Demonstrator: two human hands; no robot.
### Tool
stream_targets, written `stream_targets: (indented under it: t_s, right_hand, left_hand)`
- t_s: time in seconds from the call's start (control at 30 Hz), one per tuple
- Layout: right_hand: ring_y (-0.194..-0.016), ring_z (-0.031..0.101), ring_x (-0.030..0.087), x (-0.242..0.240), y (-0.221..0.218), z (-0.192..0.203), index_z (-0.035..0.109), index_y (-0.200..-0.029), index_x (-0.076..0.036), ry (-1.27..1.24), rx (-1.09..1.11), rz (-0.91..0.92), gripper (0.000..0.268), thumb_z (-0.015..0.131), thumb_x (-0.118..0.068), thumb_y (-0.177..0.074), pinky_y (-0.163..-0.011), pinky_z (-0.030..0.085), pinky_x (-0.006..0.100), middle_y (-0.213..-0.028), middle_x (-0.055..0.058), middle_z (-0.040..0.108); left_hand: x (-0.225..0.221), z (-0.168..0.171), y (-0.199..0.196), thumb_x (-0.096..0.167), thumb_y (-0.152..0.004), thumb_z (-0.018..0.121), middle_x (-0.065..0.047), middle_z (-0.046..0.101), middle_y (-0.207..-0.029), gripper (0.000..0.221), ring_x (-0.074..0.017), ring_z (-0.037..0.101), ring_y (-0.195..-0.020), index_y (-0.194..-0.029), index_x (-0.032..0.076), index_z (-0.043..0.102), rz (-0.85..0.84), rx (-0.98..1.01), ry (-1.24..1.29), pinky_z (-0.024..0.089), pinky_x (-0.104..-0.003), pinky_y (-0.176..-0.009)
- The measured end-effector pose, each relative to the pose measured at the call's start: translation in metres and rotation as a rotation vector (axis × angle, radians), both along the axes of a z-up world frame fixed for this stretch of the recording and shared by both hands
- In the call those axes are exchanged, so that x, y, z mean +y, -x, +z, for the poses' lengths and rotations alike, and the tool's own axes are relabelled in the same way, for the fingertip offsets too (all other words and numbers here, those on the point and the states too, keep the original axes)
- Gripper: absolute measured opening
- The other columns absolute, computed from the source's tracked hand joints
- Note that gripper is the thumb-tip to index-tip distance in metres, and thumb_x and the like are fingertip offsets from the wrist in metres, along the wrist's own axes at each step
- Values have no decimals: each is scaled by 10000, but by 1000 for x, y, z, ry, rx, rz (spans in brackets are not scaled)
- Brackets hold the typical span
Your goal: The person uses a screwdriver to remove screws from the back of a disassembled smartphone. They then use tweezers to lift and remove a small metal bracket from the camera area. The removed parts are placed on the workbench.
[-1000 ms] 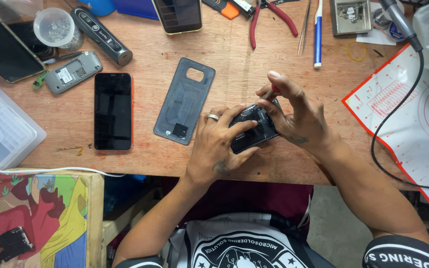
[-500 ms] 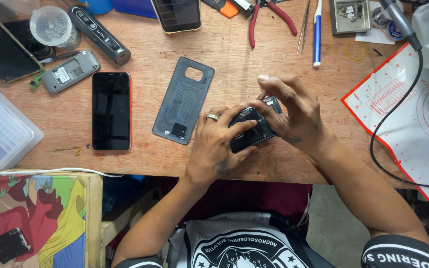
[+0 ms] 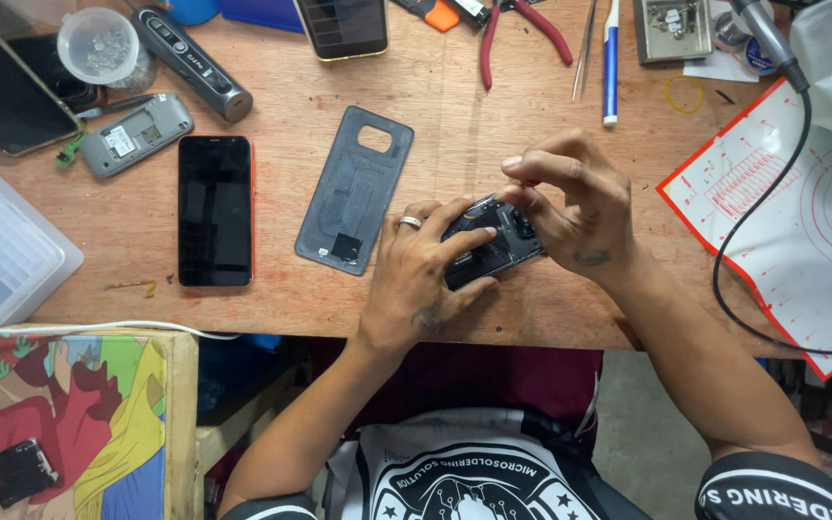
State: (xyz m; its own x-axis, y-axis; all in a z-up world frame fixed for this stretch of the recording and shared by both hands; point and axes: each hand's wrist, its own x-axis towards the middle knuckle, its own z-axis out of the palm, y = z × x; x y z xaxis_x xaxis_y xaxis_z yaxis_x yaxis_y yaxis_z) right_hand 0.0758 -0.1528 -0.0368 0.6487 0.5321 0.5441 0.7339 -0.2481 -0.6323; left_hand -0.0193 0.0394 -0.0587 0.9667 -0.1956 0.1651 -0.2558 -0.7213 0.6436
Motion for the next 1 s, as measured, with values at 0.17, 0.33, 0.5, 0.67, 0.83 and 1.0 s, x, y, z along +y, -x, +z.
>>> stream_targets:
  t_s: [0.17,0.33,0.5,0.67,0.83,1.0]
  right_hand:
    - [-1031,705,205,-1,3,-2,566,-1353,-42,-71,199,40,350,666,-35,-1018,-898,620,303,-1154,119,681]
    - [-998,677,212,-1,2,-6,645,-1278,-71,-13,-26,-38,315,778,-61,-993,-808,588,284,-1086,127,649]
    - [-1039,711,152,-1,3,-6,571,-1335,-77,-165,392,75,299,624,-83,-1041,-894,633,260,-1143,80,674]
    - [-995,644,179,1,4,-5,622,-1293,-62,-48,4,16,320,754,-65,-1001,-847,598,278,-1124,121,592]
    - [-1040,675,147,1,7,-7,552,-1342,-55,-247,414,63,300,611,-99,-1052,-892,626,275,-1144,57,596]
    - [-965,622,166,-1,6,-11,595,-1354,-54,-123,7,-33,358,747,-54,-1030,-835,573,275,-1167,104,573]
  left_hand:
    - [0,2,-1,389,-684,884,-34,589,-1400,515,-295,516,-1290,-1154,212,769,8,-6,8,372,-492,-1100]
    - [0,3,-1,383,-675,884,-33,593,-1403,536,-288,519,-1287,-1166,205,764,9,1,15,380,-488,-1093]
    - [1,3,-1,379,-683,885,-35,591,-1404,524,-290,518,-1288,-1163,209,764,16,-2,36,378,-481,-1093]
    - [1,3,0,375,-675,884,-34,592,-1408,544,-286,520,-1292,-1177,204,760,8,0,30,362,-479,-1106]
    - [0,3,1,388,-673,884,-43,598,-1405,536,-281,526,-1284,-1165,216,761,14,-1,43,359,-479,-1113]
    - [1,3,1,377,-683,883,-51,597,-1411,537,-284,528,-1282,-1178,210,757,1,-14,23,358,-484,-1105]
